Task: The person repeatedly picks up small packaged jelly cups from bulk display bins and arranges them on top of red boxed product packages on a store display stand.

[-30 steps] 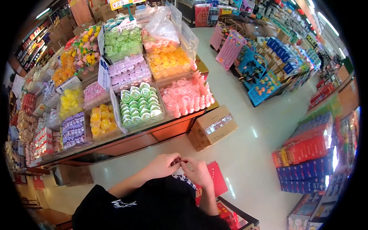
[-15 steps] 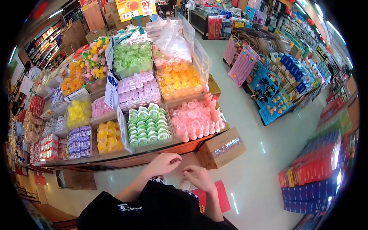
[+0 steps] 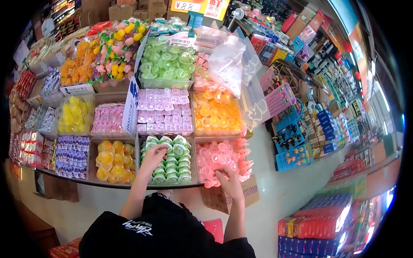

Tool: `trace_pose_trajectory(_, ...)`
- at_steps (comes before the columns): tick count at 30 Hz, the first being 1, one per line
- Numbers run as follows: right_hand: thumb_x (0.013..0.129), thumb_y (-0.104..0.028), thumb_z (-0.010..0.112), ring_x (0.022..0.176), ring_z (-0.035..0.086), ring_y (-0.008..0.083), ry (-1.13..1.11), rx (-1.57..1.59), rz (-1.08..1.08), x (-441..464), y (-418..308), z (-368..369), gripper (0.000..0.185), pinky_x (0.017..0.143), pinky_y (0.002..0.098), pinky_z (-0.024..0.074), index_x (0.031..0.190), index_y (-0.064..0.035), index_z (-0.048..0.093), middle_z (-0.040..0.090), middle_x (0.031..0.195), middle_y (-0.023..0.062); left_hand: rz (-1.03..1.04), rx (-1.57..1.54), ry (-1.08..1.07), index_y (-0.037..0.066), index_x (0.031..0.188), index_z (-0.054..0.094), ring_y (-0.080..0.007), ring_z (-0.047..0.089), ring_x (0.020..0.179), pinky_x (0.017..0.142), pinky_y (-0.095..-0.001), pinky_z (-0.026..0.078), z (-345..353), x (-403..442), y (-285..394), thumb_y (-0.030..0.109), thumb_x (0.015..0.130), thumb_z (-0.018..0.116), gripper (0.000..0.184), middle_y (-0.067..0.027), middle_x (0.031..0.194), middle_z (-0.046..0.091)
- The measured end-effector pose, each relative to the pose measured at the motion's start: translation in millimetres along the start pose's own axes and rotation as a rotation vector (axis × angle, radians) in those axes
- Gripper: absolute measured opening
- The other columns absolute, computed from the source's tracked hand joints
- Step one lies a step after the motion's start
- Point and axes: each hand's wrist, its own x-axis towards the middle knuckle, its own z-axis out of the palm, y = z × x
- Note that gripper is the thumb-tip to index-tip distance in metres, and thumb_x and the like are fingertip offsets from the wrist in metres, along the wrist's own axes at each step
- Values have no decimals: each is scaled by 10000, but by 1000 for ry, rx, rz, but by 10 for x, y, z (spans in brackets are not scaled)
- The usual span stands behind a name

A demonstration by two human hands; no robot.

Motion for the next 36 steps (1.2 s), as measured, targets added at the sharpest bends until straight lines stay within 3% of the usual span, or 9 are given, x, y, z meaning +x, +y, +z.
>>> trace_pose_trajectory(4, 917, -63, 585, 864, 625, 124, -119, 91, -38, 674, -179, 223, 166, 769, 260, 494, 1045, 27, 637, 666, 913, 60, 107, -4, 111, 8, 1075, 665, -221, 655, 928, 768, -310, 508, 35, 614, -335, 143, 853, 626, 263, -125, 1062, 664)
trace_pose_trajectory(5, 918, -67, 586, 865, 620, 122, -142, 46, -61, 858, -227, 301, 175, 766, 259, 492, 1059, 22, 636, 666, 912, 57, 83, -21, 99, -4, 1110, 649, -275, 613, 1056, 872, -341, 487, 24, 725, -309, 151, 838, 622, 313, -161, 1143, 632)
trace_pose_trajectory(8, 922, -94, 582, 878, 612, 120, -207, 98, -59, 1398, -130, 589, 217, 769, 261, 488, 1108, 6, 631, 666, 931, 54, 182, 28, 268, -26, 1150, 625, -310, 592, 1094, 945, -371, 454, 52, 1239, -518, 158, 826, 609, 372, -193, 1162, 616)
trace_pose_trajectory(12, 921, -166, 574, 911, 611, 120, -243, 217, 104, 1991, -361, 960, 294, 780, 275, 487, 1165, -8, 614, 665, 983, 50, 100, -109, 312, -33, 1217, 589, -337, 549, 1175, 1018, -381, 406, 61, 1688, -507, 163, 815, 590, 447, -217, 1234, 587)
trace_pose_trajectory(15, 909, -202, 577, 959, 615, 125, -200, 188, 97, 2588, -49, 1185, 337, 785, 277, 488, 1191, -20, 607, 658, 1036, 50, 49, -178, 290, -22, 1269, 563, -339, 526, 1226, 1048, -375, 385, 99, 1924, -592, 177, 810, 583, 500, -219, 1297, 564)
trace_pose_trajectory(19, 910, -219, 593, 1054, 597, 148, -146, 297, 202, 3096, 79, 1412, 369, 813, 299, 492, 1242, -58, 591, 614, 1171, 30, -3, -152, 289, -25, 1276, 555, -345, 523, 1233, 1047, -376, 389, 117, 2057, -567, 225, 807, 608, 534, -224, 1298, 565)
trace_pose_trajectory(25, 914, -248, 601, 1017, 589, 142, -202, 399, 293, 3343, 179, 1776, 380, 811, 291, 493, 1240, -51, 611, 632, 1117, 38, -52, -133, 262, -18, 1272, 559, -353, 559, 1187, 1013, -389, 424, 157, 2101, -595, 216, 817, 601, 514, -224, 1270, 585)
trace_pose_trajectory(28, 941, -242, 586, 1036, 587, 147, -213, 350, 167, 3392, 327, 1848, 331, 792, 300, 506, 1216, -61, 625, 617, 1156, 29, 7, -81, 299, -20, 1258, 566, -359, 597, 1125, 985, -388, 447, 190, 2059, -542, 199, 826, 591, 485, -221, 1243, 603)
trace_pose_trajectory(36, 950, -189, 557, 1118, 557, 158, -15, 396, 18, 2891, 387, 1729, 299, 882, 295, 489, 1164, -6, 661, 573, 1224, 62, -39, -354, 289, -18, 1287, 521, -174, 653, 900, 714, -280, 523, 298, 1775, -294, 94, 878, 567, 427, -119, 989, 678)
